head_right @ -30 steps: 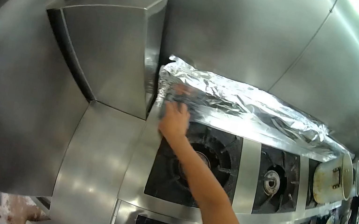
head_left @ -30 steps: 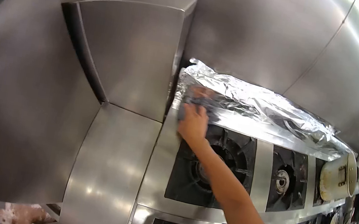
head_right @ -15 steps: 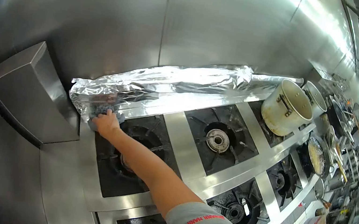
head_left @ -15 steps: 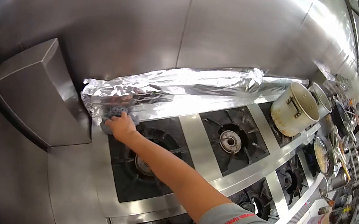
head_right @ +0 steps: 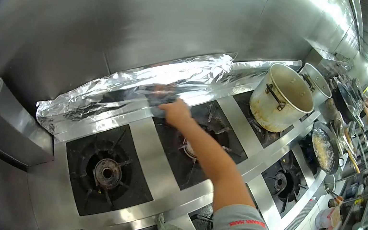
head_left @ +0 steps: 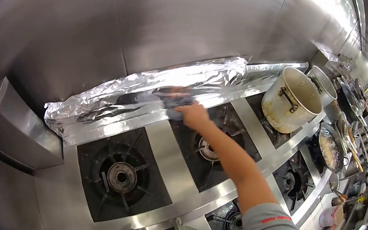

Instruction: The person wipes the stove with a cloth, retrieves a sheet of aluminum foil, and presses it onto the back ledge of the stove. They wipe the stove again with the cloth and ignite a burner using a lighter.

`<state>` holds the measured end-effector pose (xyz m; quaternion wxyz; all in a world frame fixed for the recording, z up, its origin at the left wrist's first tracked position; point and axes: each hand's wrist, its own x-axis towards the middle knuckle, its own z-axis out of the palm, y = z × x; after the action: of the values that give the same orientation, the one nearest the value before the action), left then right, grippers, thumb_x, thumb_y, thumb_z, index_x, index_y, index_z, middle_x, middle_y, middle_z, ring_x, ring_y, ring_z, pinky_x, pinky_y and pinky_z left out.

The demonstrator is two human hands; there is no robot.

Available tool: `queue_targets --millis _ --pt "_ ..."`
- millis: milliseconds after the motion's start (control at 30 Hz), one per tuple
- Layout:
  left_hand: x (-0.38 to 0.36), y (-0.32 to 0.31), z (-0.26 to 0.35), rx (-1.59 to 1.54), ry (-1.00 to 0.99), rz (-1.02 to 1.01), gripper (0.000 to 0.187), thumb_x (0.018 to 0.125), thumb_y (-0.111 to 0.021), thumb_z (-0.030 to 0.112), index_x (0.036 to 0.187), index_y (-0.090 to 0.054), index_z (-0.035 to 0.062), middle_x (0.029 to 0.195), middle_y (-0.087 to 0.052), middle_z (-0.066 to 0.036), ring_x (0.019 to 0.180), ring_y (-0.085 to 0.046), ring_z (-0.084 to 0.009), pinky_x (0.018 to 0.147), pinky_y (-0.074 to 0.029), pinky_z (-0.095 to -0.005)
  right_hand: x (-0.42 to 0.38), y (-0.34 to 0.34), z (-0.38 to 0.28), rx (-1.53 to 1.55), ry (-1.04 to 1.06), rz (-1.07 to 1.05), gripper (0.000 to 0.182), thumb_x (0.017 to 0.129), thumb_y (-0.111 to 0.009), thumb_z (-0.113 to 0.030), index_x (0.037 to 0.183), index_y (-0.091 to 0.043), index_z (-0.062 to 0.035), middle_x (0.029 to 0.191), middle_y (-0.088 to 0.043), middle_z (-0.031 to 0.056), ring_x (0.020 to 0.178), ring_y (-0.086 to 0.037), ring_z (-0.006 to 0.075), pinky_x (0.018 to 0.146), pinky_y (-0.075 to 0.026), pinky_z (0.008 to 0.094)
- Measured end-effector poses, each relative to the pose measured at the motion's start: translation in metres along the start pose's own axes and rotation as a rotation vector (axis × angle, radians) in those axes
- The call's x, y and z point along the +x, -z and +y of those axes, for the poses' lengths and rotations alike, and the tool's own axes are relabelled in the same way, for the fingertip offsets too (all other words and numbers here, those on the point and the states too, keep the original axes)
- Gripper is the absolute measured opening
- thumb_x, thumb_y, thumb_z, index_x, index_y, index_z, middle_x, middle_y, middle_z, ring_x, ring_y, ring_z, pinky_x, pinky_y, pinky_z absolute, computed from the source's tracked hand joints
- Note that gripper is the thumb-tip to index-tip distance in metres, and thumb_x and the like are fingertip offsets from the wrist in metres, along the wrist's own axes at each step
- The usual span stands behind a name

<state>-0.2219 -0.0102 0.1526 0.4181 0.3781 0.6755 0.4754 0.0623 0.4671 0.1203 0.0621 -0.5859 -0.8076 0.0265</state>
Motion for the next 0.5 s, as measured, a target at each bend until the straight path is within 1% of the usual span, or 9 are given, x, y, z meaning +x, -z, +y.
queue_targets --millis 33,100,133,167,233,300,367,433,500 --pt "0.001 -0.008 0.006 0.036 0.007 0.004 0.035 0.092 -0.054 0.007 0.125 -0.047 -0.0022 0.117 -0.059 -0.016 0.104 -0.059 -0.0225 0.092 -0.044 -0.0325 0.003 -0.009 0.036 -0.014 -0.038 0.029 0.051 0.07 -0.068 -0.018 0.115 -0.062 -0.0413 0.106 -0.062 0.0153 0.098 -0.058 0.0328 0.086 -0.049 0.0397" --pt "0.004 -0.022 0.014 0.073 0.04 0.013 0.035 0.092 -0.054 0.006 0.125 -0.047 -0.002 0.117 -0.059 -0.015 0.104 -0.059 -0.0221 0.093 -0.044 -0.0325 -0.013 0.017 0.077 -0.042 -0.16 0.074 0.049 0.072 -0.065 -0.015 0.114 -0.064 -0.039 0.103 -0.065 0.0129 0.097 -0.059 0.0328 0.086 -0.049 0.0402" --pt "0.005 -0.028 0.016 0.1 0.076 0.015 0.036 0.091 -0.054 0.005 0.126 -0.046 -0.0018 0.117 -0.06 -0.015 0.104 -0.059 -0.0217 0.093 -0.044 -0.0326 -0.011 0.01 0.112 -0.048 -0.158 0.104 0.046 0.072 -0.064 -0.015 0.113 -0.065 -0.0362 0.102 -0.066 0.0109 0.098 -0.059 0.0323 0.086 -0.048 0.0406" --pt "0.007 -0.031 0.006 0.117 0.077 0.025 0.036 0.091 -0.054 0.005 0.126 -0.046 -0.0018 0.117 -0.06 -0.015 0.104 -0.059 -0.0217 0.093 -0.044 -0.0326 -0.005 0.001 0.143 -0.053 -0.156 0.132 0.043 0.073 -0.063 -0.014 0.112 -0.067 -0.0333 0.1 -0.068 0.009 0.099 -0.059 0.0318 0.086 -0.048 0.041" --pt "0.008 -0.034 -0.023 0.068 0.004 0.016 0.037 0.092 -0.054 0.004 0.127 -0.046 -0.0013 0.117 -0.059 -0.014 0.106 -0.058 -0.0208 0.094 -0.043 -0.0321 0.0 0.011 0.168 -0.095 -0.317 0.128 0.037 0.075 -0.061 -0.017 0.109 -0.069 -0.0288 0.098 -0.069 0.0058 0.103 -0.058 0.0303 0.087 -0.047 0.042" --pt "0.009 -0.048 -0.001 0.169 0.015 0.004 0.037 0.092 -0.054 0.004 0.127 -0.046 -0.0009 0.117 -0.059 -0.014 0.106 -0.058 -0.0206 0.094 -0.043 -0.0316 0.012 0.007 0.202 -0.146 -0.415 0.096 0.032 0.084 -0.051 -0.015 0.107 -0.07 -0.0267 0.102 -0.069 0.0069 0.106 -0.057 0.0301 0.09 -0.045 0.0438" --pt "0.016 -0.067 0.025 0.256 0.025 0.005 0.036 0.092 -0.054 0.004 0.127 -0.046 -0.0004 0.117 -0.059 -0.013 0.106 -0.058 -0.0204 0.095 -0.043 -0.0311 0.014 0.013 0.217 -0.189 -0.596 0.112 0.028 0.084 -0.051 -0.015 0.103 -0.07 -0.019 0.103 -0.069 0.0075 0.109 -0.055 0.0316 0.09 -0.044 0.0453" --pt "0.022 -0.077 0.048 0.139 0.078 0.079 0.039 0.091 -0.054 0.003 0.128 -0.045 0.0001 0.115 -0.059 -0.012 0.109 -0.057 -0.0207 0.096 -0.042 -0.0307 0.005 0.023 0.224 -0.19 -0.657 0.072 0.028 0.086 -0.049 -0.014 0.107 -0.067 -0.0131 0.106 -0.067 0.009 0.111 -0.054 0.0327 0.09 -0.044 0.0455" --pt "0.038 -0.069 0.05 0.251 -0.06 0.123 0.032 0.088 -0.058 0.004 0.12 -0.053 0.0 0.104 -0.062 -0.01 0.09 -0.06 -0.0178 0.081 -0.048 -0.0283 -0.021 0.039 0.216 -0.11 -0.544 0.211 0.033 0.082 -0.051 -0.01 0.114 -0.062 -0.0122 0.111 -0.065 0.0113 0.111 -0.053 0.035 0.091 -0.043 0.0464"
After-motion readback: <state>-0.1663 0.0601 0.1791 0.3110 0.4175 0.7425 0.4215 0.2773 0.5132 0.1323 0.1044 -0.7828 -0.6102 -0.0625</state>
